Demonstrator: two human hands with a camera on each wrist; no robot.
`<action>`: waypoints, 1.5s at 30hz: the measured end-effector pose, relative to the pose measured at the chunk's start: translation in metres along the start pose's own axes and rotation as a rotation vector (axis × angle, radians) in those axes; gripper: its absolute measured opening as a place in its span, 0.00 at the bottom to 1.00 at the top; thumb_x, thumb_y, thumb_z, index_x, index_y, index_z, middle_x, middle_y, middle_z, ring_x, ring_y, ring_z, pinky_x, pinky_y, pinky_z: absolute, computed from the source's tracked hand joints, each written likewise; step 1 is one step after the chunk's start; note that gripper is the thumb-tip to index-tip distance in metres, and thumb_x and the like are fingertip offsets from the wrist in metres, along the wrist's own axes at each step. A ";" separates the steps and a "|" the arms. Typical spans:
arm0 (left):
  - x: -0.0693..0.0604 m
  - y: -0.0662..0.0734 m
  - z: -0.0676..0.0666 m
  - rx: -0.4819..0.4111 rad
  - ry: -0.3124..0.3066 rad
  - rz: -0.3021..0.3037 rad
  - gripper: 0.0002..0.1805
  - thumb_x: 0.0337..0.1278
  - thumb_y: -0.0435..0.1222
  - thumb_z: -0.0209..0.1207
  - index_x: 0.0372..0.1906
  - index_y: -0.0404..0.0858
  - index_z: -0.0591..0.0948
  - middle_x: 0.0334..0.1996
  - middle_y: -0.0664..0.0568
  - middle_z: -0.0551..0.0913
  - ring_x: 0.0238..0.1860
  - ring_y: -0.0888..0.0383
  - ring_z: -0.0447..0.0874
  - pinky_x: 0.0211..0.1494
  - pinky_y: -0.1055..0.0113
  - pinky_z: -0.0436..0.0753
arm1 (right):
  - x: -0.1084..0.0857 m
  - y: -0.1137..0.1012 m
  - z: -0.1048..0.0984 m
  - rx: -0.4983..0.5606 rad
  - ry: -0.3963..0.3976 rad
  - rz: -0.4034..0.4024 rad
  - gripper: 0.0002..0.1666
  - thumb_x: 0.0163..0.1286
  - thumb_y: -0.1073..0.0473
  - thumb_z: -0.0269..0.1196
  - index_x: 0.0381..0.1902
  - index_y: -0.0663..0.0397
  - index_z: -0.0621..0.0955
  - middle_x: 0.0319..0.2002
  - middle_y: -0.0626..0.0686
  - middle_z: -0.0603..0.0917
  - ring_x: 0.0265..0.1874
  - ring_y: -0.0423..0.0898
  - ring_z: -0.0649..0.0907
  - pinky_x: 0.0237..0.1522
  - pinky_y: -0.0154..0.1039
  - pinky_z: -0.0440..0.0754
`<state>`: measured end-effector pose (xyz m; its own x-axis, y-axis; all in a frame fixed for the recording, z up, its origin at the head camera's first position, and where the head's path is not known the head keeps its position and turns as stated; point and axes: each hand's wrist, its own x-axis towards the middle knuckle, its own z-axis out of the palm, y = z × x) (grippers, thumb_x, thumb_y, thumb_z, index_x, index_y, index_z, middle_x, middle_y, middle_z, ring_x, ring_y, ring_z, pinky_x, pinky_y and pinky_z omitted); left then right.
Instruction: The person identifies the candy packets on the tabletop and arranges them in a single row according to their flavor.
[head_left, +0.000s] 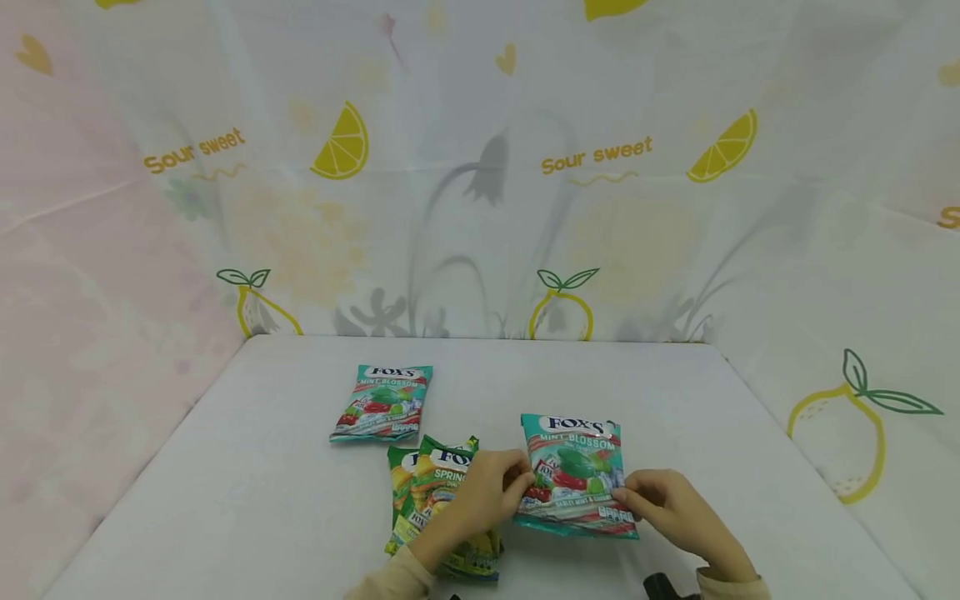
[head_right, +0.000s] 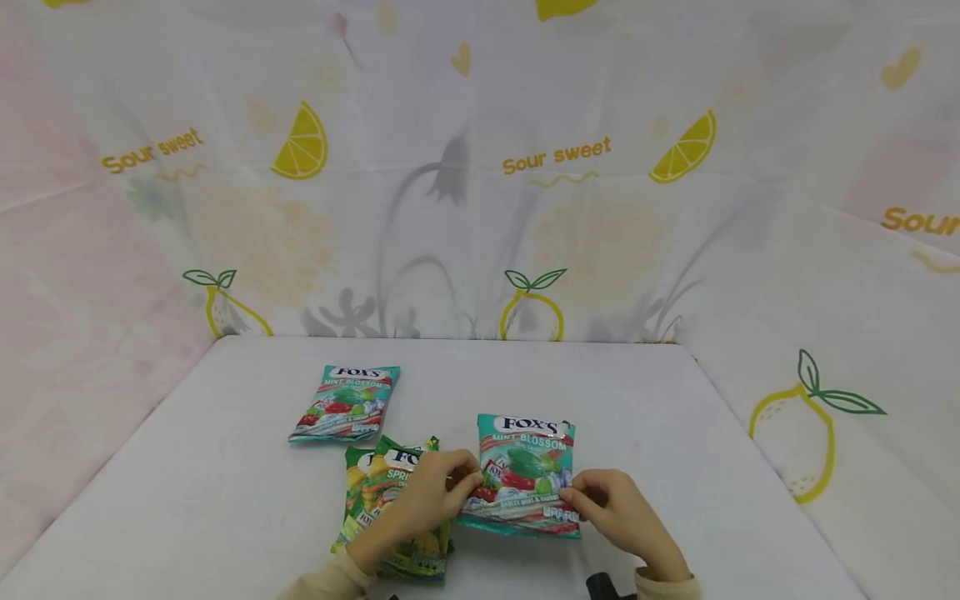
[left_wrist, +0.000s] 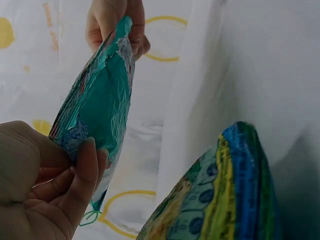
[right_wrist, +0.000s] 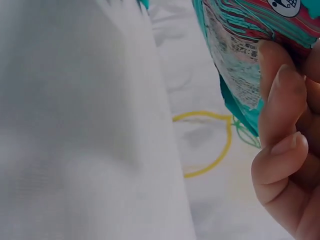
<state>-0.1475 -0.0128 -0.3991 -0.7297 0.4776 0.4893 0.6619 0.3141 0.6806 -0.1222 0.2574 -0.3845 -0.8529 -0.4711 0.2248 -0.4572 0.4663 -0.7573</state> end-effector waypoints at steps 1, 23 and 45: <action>0.001 -0.001 -0.001 0.004 0.010 0.006 0.09 0.57 0.26 0.58 0.23 0.35 0.77 0.16 0.52 0.77 0.17 0.74 0.62 0.20 0.80 0.68 | 0.002 -0.001 0.000 -0.008 0.005 -0.004 0.11 0.69 0.65 0.57 0.24 0.54 0.79 0.21 0.41 0.77 0.18 0.37 0.76 0.20 0.32 0.74; 0.019 -0.003 -0.038 0.056 0.039 0.076 0.07 0.59 0.26 0.56 0.26 0.33 0.78 0.18 0.50 0.79 0.17 0.69 0.69 0.22 0.77 0.72 | 0.039 -0.020 -0.008 -0.081 0.054 -0.129 0.09 0.65 0.69 0.59 0.25 0.55 0.80 0.21 0.46 0.78 0.19 0.36 0.75 0.22 0.32 0.74; 0.032 -0.012 -0.070 0.102 0.070 0.064 0.05 0.59 0.25 0.56 0.28 0.32 0.79 0.18 0.50 0.78 0.16 0.69 0.67 0.19 0.74 0.69 | 0.083 -0.029 -0.009 -0.122 0.037 -0.112 0.08 0.65 0.64 0.61 0.25 0.56 0.81 0.20 0.46 0.77 0.19 0.34 0.74 0.22 0.31 0.74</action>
<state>-0.1910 -0.0587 -0.3533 -0.6931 0.4419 0.5695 0.7190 0.3684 0.5893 -0.1819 0.2115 -0.3385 -0.8026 -0.4984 0.3278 -0.5751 0.5007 -0.6469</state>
